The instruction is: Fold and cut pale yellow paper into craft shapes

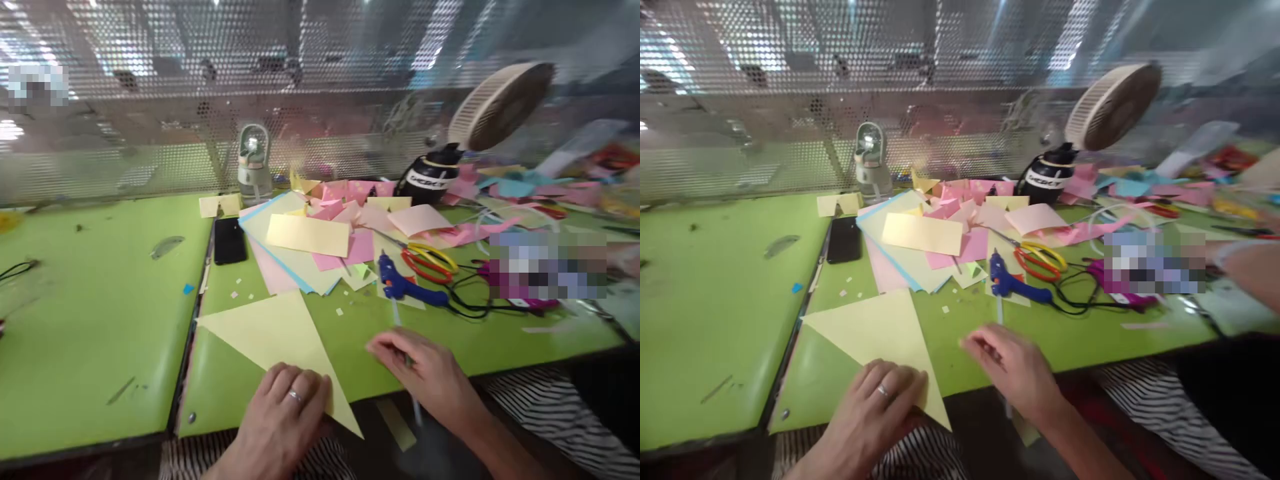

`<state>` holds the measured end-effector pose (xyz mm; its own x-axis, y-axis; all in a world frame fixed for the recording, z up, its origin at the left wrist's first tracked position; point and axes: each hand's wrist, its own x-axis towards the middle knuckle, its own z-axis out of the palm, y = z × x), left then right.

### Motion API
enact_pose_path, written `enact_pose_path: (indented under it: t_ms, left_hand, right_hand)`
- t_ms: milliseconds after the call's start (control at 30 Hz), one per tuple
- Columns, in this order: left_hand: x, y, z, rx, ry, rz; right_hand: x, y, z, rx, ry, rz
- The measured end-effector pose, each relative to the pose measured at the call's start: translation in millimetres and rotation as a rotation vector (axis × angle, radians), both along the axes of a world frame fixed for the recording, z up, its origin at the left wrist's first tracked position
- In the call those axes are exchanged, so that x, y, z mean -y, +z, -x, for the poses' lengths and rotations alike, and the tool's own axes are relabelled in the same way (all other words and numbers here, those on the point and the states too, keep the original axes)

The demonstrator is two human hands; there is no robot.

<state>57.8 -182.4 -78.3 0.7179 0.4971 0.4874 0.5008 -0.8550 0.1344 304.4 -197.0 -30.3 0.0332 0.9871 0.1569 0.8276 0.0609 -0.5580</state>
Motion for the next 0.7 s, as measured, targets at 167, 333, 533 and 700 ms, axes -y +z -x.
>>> enact_pose_path:
  t_ms: [167,333,533,700]
  left_hand:
    - [3.8,9.7,6.9,0.094,-0.1,0.052]
    - [5.1,10.7,12.2,0.213,-0.083,0.102]
    - [8.5,12.6,18.4,0.183,-0.214,0.252]
    - [8.9,13.4,36.6,0.162,-0.228,0.256]
  right_hand:
    - [5.6,-12.9,1.0,0.145,0.462,-0.116]
    - [5.2,-26.8,10.7,0.32,0.765,-0.248]
    - [1.5,-42.9,33.6,0.22,0.671,-0.407]
    - [10.6,-32.2,48.2,0.034,0.551,-0.292]
